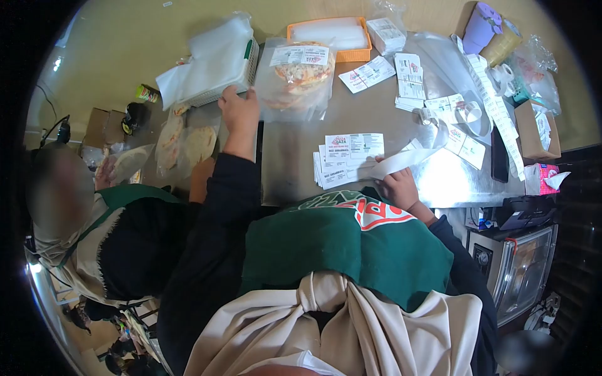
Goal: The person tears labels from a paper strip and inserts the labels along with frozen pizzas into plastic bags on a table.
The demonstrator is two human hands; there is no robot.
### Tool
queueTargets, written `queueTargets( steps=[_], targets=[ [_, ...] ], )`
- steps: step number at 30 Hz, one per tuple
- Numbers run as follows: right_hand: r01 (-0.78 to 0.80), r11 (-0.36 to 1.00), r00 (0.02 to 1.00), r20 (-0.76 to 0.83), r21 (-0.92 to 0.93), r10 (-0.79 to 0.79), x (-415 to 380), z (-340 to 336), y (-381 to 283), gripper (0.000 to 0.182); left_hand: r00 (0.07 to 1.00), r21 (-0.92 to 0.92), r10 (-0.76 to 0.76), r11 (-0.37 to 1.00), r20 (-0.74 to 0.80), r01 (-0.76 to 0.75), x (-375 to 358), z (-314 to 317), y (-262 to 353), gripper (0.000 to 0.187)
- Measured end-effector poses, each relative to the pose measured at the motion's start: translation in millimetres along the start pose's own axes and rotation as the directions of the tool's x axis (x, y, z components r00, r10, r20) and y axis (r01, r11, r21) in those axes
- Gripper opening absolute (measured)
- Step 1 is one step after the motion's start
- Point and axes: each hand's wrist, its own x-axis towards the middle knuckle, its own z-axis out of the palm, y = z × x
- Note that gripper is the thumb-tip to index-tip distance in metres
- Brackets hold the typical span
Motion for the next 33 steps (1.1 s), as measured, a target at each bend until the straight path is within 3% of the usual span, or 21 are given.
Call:
queueTargets(
  steps=[1, 4, 6, 9, 10, 12, 14, 15, 16, 17, 19, 22, 23, 25, 27, 29, 31, 33],
  targets=[
    [-0.001, 1.0, 1.0, -0.018, 0.026, 0.002, -0.1, -1.5, 2.9, 0.028, 0.991, 0.019, 0.128, 0.992, -0.033, -0.127, -16.2, -11.4, 12.4, 0.035],
    [-0.11, 0.963, 0.986, -0.093, 0.244, 0.137, -2.5, -2.5, 10.4, 0.022, 0.868, -0.168, 0.468, 0.881, 0.168, -0.443, -60.1, -20.7, 24.5, 0.035],
    [-0.187, 0.914, 0.942, -0.198, 0.36, 0.27, -4.3, -5.3, 8.0, 0.014, 0.759, -0.339, 0.538, 0.837, 0.366, -0.43, -92.0, -28.4, 37.9, 0.031],
    [-0.363, 0.794, 0.861, -0.15, 0.488, 0.486, -1.5, -19.1, 7.7, 0.015, 0.661, -0.45, 0.629, 0.769, 0.409, -0.454, -127.0, -35.6, 59.9, 0.029],
    [-0.56, 0.594, 0.757, 0.066, 0.577, 0.65, 0.9, -30.5, 1.6, 0.022, 0.658, -0.403, 0.649, 0.758, 0.382, -0.514, -129.1, -35.1, 67.6, 0.029],
    [-0.571, 0.53, 0.732, 0.097, 0.628, 0.674, 10.9, -53.2, -9.0, 0.024, 0.653, -0.287, 0.682, 0.731, 0.329, -0.619, -125.8, -31.5, 81.9, 0.03],
    [-0.53, 0.518, 0.746, 0.079, 0.672, 0.661, 16.5, -54.2, -6.1, 0.024, 0.745, -0.251, 0.544, 0.839, 0.385, -0.483, -112.9, -16.4, 89.0, 0.033],
    [-0.502, 0.423, 0.737, 0.117, 0.754, 0.665, 15.0, -51.8, -2.0, 0.025, 0.785, -0.227, 0.466, 0.885, 0.409, -0.407, -109.2, -12.8, 91.8, 0.035],
    [-0.513, 0.38, 0.72, 0.144, 0.77, 0.679, 21.6, -58.8, -10.0, 0.026, 0.751, -0.302, 0.409, 0.909, 0.519, -0.287, -108.7, -15.1, 101.8, 0.034],
    [-0.527, 0.333, 0.696, 0.172, 0.782, 0.697, 27.2, -69.7, -17.6, 0.027, 0.693, -0.364, 0.362, 0.919, 0.624, -0.152, -108.8, -15.9, 112.7, 0.033],
    [-0.554, 0.25, 0.676, 0.253, 0.794, 0.692, 31.3, -78.0, -20.9, 0.028, 0.416, -0.452, 0.388, 0.889, 0.823, 0.066, -124.3, -27.0, 131.0, 0.036],
    [-0.525, 0.109, 0.651, 0.315, 0.844, 0.691, 32.0, -81.4, -19.5, 0.027, 0.247, -0.551, 0.504, 0.813, 0.827, 0.185, -162.7, -26.0, 136.0, 0.032],
    [-0.55, 0.109, 0.64, 0.334, 0.828, 0.692, 33.8, -83.7, -19.4, 0.026, 0.211, -0.487, 0.445, 0.841, 0.87, 0.235, -170.3, -24.1, 136.6, 0.027],
    [-0.606, 0.101, 0.607, 0.376, 0.789, 0.7, 34.8, -88.1, -18.6, 0.025, 0.331, -0.547, 0.453, 0.783, 0.828, 0.297, -183.0, -20.1, 133.6, 0.023],
    [-0.421, -0.193, 0.596, 0.431, 0.886, 0.677, 31.5, -76.6, -13.2, 0.026, 0.372, -0.524, 0.402, 0.785, 0.837, 0.33, -188.5, -16.8, 131.9, 0.018],
    [-0.489, -0.258, 0.597, 0.535, 0.833, 0.597, 28.0, -75.9, -5.9, 0.028, 0.376, -0.506, 0.375, 0.784, 0.847, 0.359, -189.9, -18.0, 132.8, 0.015],
    [-0.594, -0.15, 0.582, 0.551, 0.79, 0.598, 36.8, -87.2, -18.1, 0.026, 0.348, -0.489, 0.368, 0.783, 0.862, 0.384, -190.7, -21.1, 135.8, 0.014],
    [-0.591, -0.176, 0.555, 0.555, 0.787, 0.62, 30.8, -76.7, -11.8, 0.027, 0.418, -0.522, 0.398, 0.818, 0.816, 0.241, -193.0, -21.9, 136.3, 0.013]
  ],
)
